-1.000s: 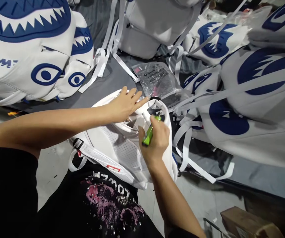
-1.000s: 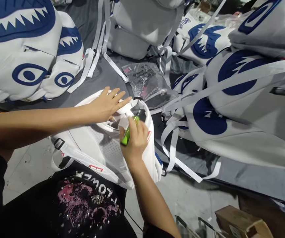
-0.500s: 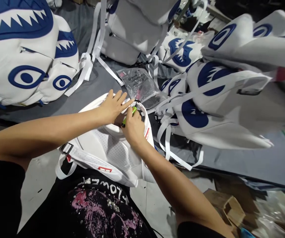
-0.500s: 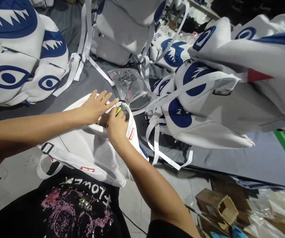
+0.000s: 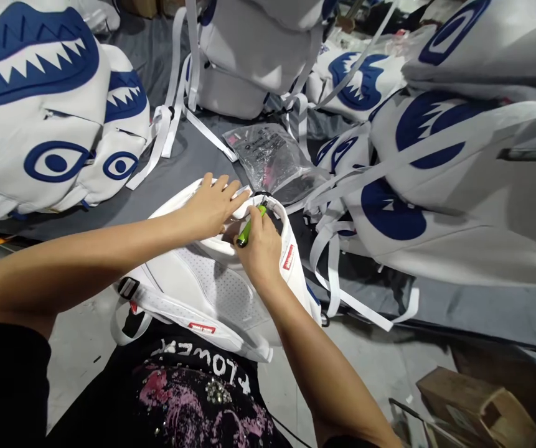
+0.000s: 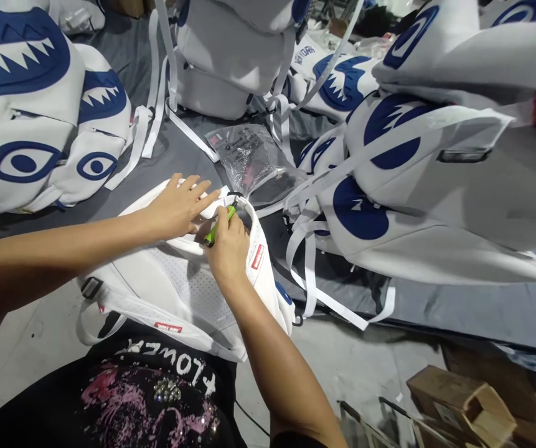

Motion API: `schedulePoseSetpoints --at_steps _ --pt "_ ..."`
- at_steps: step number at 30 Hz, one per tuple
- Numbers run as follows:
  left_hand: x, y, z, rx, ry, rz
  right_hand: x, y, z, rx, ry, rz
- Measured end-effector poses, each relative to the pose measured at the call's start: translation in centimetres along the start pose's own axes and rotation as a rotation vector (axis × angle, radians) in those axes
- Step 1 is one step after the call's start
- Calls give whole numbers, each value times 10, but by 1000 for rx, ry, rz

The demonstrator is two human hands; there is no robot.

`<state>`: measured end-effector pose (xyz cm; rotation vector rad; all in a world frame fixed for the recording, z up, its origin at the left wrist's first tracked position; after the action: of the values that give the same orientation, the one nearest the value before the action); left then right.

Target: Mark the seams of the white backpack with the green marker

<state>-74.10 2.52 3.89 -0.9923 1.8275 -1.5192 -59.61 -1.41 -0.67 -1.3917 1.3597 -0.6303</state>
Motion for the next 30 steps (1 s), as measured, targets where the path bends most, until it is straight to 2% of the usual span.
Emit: schedulePoseSetpoints --at_steps 2,6,9,11,14,18,20,23,30 --pt "1 -2 -1 -2 7 12 11 -10 0 -56 -70 32" --pt "1 -5 -1 17 16 11 44 -41 -4 -223 -204 129" --pt "0 -6 -1 35 -4 -2 55 -56 -4 -338 -185 147" --pt "0 -6 -1 45 -15 -5 49 -56 -2 -427 -127 80" --pt "0 -6 -1 43 -8 0 29 -51 0 -499 -107 -100" --pt "-1 -5 -2 42 1 7 9 -48 7 -357 -162 -336" --pt "-1 -4 -3 57 6 9 8 -49 11 -301 -191 -364" --pt "-2 -3 -4 100 4 -2 10 -49 13 -307 -238 -339" --pt "-3 -1 -6 165 3 -30 6 -43 1 -236 -292 -346"
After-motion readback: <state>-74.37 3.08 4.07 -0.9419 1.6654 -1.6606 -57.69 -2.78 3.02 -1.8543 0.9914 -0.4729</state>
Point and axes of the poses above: each hand's wrist, its own x-axis away from the middle knuckle, its own y-axis out of the palm, z = x × y, the point moved 2 cm from there along -x, towards the middle knuckle, and after that the axes turned 3 degrees about -z, right-handed, at the moved point
